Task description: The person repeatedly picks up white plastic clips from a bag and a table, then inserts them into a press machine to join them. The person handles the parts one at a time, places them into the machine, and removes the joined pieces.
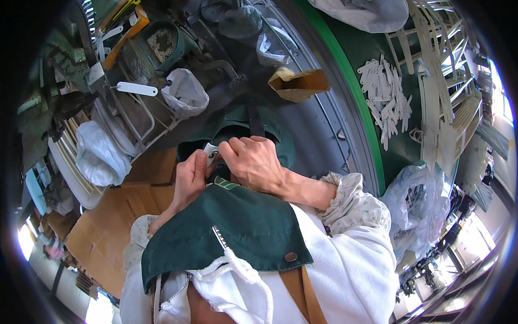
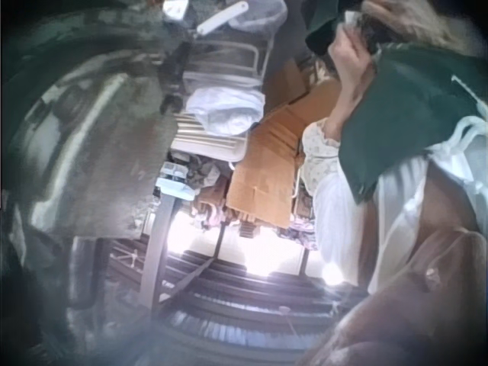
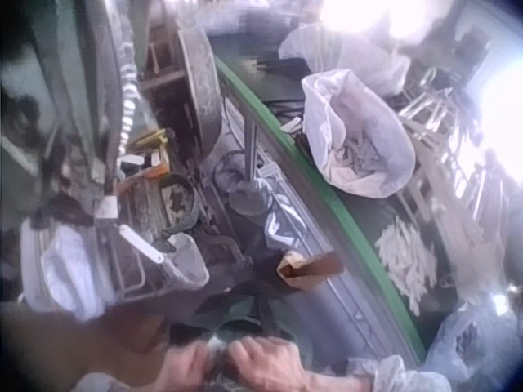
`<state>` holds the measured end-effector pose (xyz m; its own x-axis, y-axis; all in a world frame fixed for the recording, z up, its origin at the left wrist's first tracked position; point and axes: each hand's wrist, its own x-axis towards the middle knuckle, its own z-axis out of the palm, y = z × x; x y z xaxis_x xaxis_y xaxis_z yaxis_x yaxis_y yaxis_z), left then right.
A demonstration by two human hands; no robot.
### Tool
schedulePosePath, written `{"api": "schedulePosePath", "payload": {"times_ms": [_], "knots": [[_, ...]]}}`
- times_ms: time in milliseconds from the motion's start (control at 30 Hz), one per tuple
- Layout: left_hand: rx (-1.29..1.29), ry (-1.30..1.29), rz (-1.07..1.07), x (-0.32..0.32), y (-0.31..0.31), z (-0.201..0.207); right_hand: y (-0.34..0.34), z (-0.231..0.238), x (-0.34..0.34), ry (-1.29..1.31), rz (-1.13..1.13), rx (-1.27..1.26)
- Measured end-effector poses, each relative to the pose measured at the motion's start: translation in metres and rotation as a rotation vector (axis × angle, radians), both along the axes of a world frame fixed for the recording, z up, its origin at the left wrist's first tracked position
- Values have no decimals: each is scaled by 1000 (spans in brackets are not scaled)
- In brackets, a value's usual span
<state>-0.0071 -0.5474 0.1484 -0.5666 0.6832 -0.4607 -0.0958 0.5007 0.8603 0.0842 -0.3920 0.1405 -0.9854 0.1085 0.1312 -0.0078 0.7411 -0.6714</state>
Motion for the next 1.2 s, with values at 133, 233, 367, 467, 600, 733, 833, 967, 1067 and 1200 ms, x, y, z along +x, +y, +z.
{"api": "schedulePosePath", "payload": {"times_ms": [133, 233, 367, 467, 600, 733, 833, 967, 1067, 1200], "knots": [[2, -8, 4, 7, -1, -2, 4, -4, 7, -61, 77, 17], [-1, -16, -1, 10, -2, -4, 7, -6, 9, -50, 100, -12], [-4, -22, -32, 12, -5, -6, 10, -11, 14, -28, 140, -12], [-13, -47, -15, 14, -4, -4, 13, -9, 13, -4, 172, 4], [42, -54, 60, 16, 1, -4, 1, -11, 9, 237, 335, -77], [154, -138, 216, 2, 3, 7, 13, -10, 4, 293, 183, -245], [313, 132, 184, -2, 6, 8, 10, 18, -18, 87, -96, -663], [441, 124, 207, -12, 7, 11, 7, 27, -43, 111, -85, -700], [440, 165, 179, -20, 0, 20, 6, 23, -53, 252, -4, -637], [520, 380, 227, -27, 1, 45, 14, 26, -63, 444, 185, -484]]}}
